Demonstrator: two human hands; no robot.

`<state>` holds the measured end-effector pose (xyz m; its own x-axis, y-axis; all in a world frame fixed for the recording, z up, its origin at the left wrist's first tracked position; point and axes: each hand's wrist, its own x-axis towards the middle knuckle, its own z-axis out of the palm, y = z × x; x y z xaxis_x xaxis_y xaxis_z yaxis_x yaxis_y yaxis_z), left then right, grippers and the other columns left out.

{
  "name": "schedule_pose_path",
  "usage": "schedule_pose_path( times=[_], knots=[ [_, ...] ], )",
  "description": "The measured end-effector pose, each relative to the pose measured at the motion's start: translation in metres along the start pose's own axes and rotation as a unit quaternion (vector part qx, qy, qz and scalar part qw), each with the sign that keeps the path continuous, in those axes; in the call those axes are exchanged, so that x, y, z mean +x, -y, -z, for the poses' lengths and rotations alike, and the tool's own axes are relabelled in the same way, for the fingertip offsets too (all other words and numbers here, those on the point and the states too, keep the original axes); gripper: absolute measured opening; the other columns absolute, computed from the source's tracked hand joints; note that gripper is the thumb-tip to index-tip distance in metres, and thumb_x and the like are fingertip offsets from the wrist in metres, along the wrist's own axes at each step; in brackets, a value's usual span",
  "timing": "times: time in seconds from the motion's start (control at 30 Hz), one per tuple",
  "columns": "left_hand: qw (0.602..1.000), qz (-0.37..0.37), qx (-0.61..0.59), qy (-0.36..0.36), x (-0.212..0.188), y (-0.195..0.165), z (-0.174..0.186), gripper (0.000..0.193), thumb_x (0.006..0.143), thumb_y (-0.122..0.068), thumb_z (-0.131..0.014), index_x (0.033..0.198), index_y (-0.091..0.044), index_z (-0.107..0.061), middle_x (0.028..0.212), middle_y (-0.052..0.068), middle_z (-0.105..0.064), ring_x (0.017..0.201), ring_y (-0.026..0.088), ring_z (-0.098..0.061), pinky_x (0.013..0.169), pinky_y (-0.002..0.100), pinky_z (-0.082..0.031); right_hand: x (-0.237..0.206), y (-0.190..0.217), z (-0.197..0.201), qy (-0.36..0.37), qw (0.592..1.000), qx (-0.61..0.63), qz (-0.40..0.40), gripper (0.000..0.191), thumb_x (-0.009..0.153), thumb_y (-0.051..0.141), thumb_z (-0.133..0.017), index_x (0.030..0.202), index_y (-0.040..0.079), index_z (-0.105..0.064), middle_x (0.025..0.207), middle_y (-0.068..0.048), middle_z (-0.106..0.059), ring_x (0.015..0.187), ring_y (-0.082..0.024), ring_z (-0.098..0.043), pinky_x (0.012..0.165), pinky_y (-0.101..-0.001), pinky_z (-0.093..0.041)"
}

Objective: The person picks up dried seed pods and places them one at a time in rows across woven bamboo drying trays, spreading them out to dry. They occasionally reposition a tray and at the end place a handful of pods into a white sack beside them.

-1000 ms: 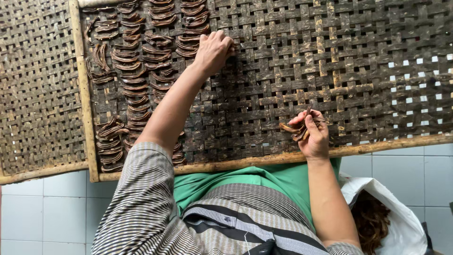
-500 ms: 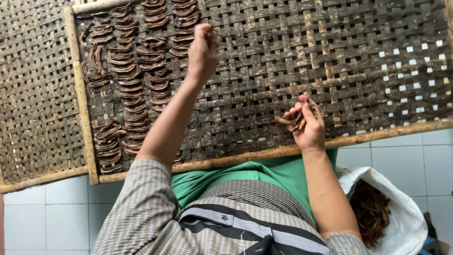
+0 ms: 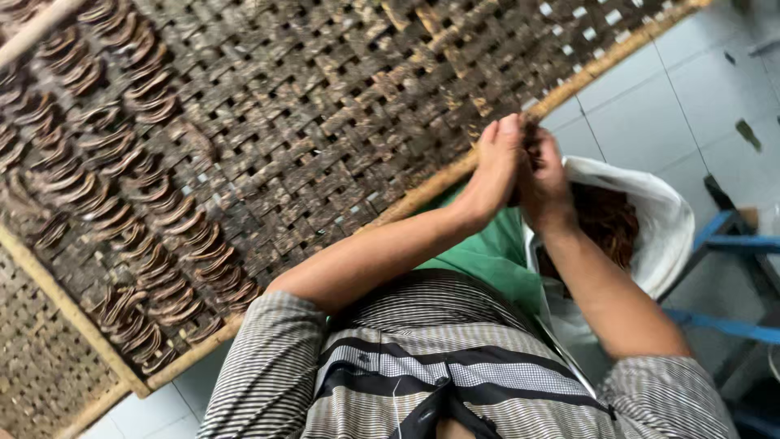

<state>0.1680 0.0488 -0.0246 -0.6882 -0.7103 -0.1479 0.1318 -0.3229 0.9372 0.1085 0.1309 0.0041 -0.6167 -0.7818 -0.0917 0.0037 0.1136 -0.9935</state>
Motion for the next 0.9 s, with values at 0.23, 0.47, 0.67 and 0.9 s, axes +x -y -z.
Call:
schedule_pose_path(
  times=[0.23,0.47,0.67,0.9],
  knots=[
    [0.934,0.229,0.022,0.275,-0.028,0.020,-0.062,0.100,0.107,-0.077,-0.044,0.157,0.008,-0.026,0.162,0.020,-0.040,0.151,0.026,-0.040,0.125,0.037,-0.033,-0.073,-0.006,0.127,-0.137,0.980,-0.094,-0.110,0.035,0.107,0.028,-0.070,0.126,0.001,-0.056,0.112,-0.007,-0.064,0.100,-0.014,-0.061,0.089,-0.0286,-0.051],
    [0.839,-0.069,0.409,0.352,-0.025,0.026,-0.022,0.070,0.095,-0.058,-0.058,0.137,-0.003,-0.060,0.120,0.025,-0.070,0.116,0.042,-0.066,0.100,0.046,-0.053,-0.087,-0.080,0.134,0.026,0.858,-0.481,0.178,0.057,0.088,0.002,-0.064,0.144,-0.006,-0.051,0.138,-0.028,-0.057,0.126,-0.047,-0.058,0.107,-0.0498,-0.049],
    [0.875,-0.105,0.343,0.325,-0.033,-0.033,0.037,0.054,0.100,-0.042,-0.064,0.137,-0.004,-0.058,0.126,0.023,-0.068,0.115,0.039,-0.068,0.096,0.045,-0.055,-0.109,-0.083,0.115,0.155,0.858,-0.490,0.001,0.062,0.079,0.002,-0.061,0.139,-0.008,-0.050,0.139,-0.033,-0.051,0.118,-0.051,-0.054,0.095,-0.0518,-0.049],
    [0.944,-0.139,0.299,0.013,-0.083,-0.114,0.221,0.047,0.096,0.000,-0.064,0.141,-0.011,-0.057,0.123,0.011,-0.073,0.109,0.020,-0.074,0.093,0.034,-0.060,-0.078,0.018,0.105,0.051,0.836,-0.544,0.056,0.032,0.098,0.016,-0.063,0.128,0.006,-0.065,0.127,-0.021,-0.067,0.113,-0.036,-0.065,0.096,-0.0459,-0.053]
  ],
)
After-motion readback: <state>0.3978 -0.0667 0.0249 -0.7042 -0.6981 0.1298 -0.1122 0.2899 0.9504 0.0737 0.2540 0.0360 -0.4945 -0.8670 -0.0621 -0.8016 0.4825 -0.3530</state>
